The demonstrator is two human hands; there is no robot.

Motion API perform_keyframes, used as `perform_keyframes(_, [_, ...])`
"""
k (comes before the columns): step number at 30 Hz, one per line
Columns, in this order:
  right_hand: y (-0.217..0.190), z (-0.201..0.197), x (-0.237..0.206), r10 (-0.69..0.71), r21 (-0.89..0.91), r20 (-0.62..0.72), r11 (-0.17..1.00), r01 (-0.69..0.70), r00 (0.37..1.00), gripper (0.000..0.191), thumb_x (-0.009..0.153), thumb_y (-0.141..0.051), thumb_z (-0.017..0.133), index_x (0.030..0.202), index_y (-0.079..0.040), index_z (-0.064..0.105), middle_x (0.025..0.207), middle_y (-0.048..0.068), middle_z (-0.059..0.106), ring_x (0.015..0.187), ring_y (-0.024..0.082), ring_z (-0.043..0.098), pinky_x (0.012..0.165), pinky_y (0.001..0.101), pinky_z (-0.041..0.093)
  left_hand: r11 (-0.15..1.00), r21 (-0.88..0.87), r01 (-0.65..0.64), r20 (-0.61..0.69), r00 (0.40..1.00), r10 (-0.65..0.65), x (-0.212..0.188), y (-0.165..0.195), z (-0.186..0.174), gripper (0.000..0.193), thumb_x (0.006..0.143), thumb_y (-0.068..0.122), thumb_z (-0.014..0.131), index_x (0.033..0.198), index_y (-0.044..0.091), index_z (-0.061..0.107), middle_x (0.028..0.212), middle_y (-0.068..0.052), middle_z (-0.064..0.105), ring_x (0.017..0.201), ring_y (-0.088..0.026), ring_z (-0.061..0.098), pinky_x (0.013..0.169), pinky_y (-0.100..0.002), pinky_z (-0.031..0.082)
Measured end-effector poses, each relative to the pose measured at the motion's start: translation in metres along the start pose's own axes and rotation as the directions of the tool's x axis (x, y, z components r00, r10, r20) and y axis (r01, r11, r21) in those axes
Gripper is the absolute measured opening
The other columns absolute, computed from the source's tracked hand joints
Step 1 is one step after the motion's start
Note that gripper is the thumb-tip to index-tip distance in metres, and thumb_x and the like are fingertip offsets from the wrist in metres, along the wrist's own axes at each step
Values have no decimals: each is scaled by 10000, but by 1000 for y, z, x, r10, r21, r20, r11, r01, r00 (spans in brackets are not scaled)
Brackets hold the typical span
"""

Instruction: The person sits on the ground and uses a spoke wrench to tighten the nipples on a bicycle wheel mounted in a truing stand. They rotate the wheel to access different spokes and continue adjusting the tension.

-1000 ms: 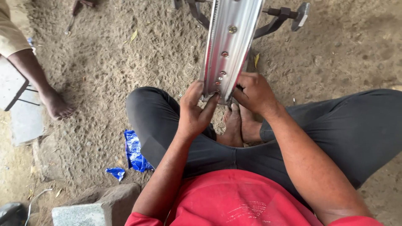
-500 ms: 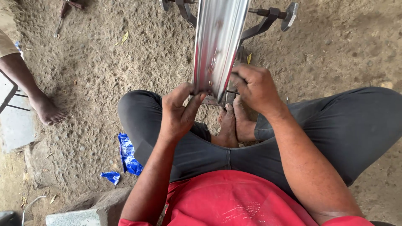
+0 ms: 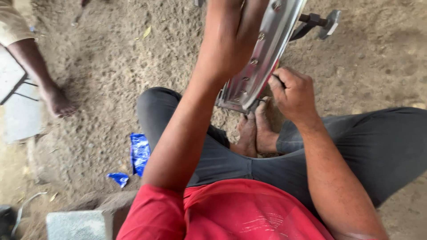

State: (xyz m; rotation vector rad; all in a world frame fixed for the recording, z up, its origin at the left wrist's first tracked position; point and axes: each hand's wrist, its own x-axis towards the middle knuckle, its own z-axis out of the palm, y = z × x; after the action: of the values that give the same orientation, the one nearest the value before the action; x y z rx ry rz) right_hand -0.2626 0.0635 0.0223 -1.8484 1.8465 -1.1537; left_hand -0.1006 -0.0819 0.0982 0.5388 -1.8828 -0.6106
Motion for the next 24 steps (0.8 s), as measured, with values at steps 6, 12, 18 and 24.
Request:
perform_keyframes(6, [7, -8, -1, -5, -38, -32, 999, 3, 999, 161, 1015, -149, 726, 948, -14, 668, 876, 180, 684, 812, 387, 688, 699, 457, 533, 991, -12, 137, 83, 987, -135, -95, 25, -13, 104, 1059, 91, 619, 1137, 38, 664, 1000, -144, 610, 844, -332, 629, 763, -405, 478])
perform_keyframes(12, [23, -3, -7, -54, -68, -82, 997, 48, 995, 170, 1068, -176, 724, 1011, -20, 687, 910, 168, 703, 820, 373, 695, 711, 460, 533, 933, 305, 189, 383, 873, -303, -197, -4, -19, 263, 882, 4, 671, 1139, 29, 625, 1151, -220, 681, 1057, -439, 653, 909, -457, 548])
perform_keyframes(18, [31, -5, -12, -70, -69, -62, 995, 66, 996, 181, 1059, -185, 727, 1004, -18, 689, 847, 142, 692, 729, 313, 674, 633, 421, 509, 906, 211, 368, 275, 867, -416, -199, -8, -11, 348, 921, 6, 736, 1252, -9, 628, 1142, -205, 680, 1045, -414, 674, 874, -463, 548])
perform_keyframes(24, [28, -3, -11, -48, -78, -28, 996, 46, 998, 175, 1075, -146, 720, 959, -21, 682, 816, 106, 675, 697, 232, 667, 613, 384, 498, 904, 229, 361, 304, 855, -419, -179, 7, -6, 248, 936, 50, 764, 1167, 39, 675, 1093, -174, 700, 965, -398, 697, 776, -439, 560])
